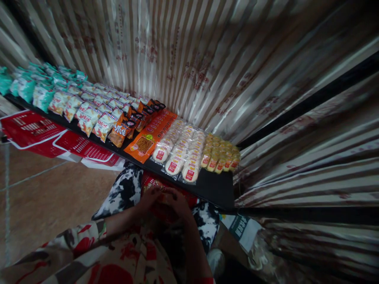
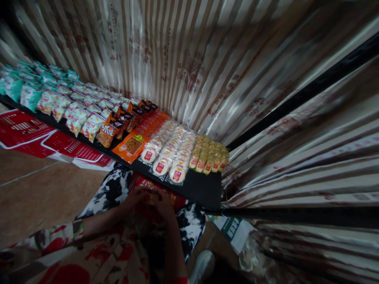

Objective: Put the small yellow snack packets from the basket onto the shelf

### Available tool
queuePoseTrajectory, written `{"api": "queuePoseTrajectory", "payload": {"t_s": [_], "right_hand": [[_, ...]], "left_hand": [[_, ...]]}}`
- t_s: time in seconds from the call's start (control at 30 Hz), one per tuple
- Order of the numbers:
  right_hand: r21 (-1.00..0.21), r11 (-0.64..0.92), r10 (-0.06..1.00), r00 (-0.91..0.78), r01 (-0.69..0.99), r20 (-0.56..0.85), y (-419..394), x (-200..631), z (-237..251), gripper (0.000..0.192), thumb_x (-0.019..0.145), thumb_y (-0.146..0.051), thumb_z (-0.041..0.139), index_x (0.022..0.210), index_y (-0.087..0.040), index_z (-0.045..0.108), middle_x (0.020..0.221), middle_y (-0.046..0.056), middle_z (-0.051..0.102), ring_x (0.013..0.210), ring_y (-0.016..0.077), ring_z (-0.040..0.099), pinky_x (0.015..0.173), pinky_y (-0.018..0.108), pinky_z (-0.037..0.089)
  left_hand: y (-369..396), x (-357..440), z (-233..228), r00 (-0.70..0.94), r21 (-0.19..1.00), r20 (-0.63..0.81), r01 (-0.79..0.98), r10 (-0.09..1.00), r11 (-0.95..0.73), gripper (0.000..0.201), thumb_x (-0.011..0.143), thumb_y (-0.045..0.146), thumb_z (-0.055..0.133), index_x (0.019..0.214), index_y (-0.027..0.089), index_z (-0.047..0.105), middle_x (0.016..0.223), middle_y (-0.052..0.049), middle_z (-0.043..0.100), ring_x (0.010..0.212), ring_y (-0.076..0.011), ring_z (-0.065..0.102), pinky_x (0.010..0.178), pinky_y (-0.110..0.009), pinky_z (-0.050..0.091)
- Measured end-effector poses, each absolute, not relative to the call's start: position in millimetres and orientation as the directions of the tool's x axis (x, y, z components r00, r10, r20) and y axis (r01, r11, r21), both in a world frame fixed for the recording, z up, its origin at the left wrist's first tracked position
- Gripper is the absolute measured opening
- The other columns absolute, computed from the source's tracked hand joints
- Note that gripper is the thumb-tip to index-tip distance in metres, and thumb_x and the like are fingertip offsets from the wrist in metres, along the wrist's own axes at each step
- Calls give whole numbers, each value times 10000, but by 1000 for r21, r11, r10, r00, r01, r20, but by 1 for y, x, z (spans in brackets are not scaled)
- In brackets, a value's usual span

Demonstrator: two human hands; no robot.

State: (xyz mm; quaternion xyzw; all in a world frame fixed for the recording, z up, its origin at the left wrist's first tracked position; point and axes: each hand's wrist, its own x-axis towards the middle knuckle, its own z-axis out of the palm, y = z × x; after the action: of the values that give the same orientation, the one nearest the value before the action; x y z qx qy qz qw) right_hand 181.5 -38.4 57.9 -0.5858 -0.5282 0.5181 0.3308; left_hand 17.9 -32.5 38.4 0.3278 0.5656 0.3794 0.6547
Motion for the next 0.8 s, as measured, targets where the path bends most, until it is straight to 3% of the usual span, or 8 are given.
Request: {"api": "queuePoseTrajectory", "payload": {"t_s": [0.17,0.37,0.8], "right_hand": [[-935,-256,961,-39,248,-273,-37,192,81,393,677,-343,668,1044,-203,685,961,40,727,901,236,656,855,385,484],[-961,-270,960,103,68,-262,-40,203,92,494,615,-431,748,1039,-193,657,886,29,716,829,213,661,804,358,511],[-985,-135,869,464,-109,-171,-48,215,92,676,627,-518,731,1175,-187,514,1013,85,689,914,213,671,825,341,545]], "left_hand": [[-34,21,52,198,858,-475,-113,857,502,467,575,489,722,892,150,669,886,-66,702,858,-242,640,808,-349,481],[-39,31,55,358,898,-408,-7,840,439,445,644,509,696,906,149,683,847,-48,716,773,-213,642,723,-306,476],[-25,87,92,289,940,-310,-50,906,338,266,686,411,645,801,176,596,762,-33,685,743,-193,624,714,-293,471]]}}
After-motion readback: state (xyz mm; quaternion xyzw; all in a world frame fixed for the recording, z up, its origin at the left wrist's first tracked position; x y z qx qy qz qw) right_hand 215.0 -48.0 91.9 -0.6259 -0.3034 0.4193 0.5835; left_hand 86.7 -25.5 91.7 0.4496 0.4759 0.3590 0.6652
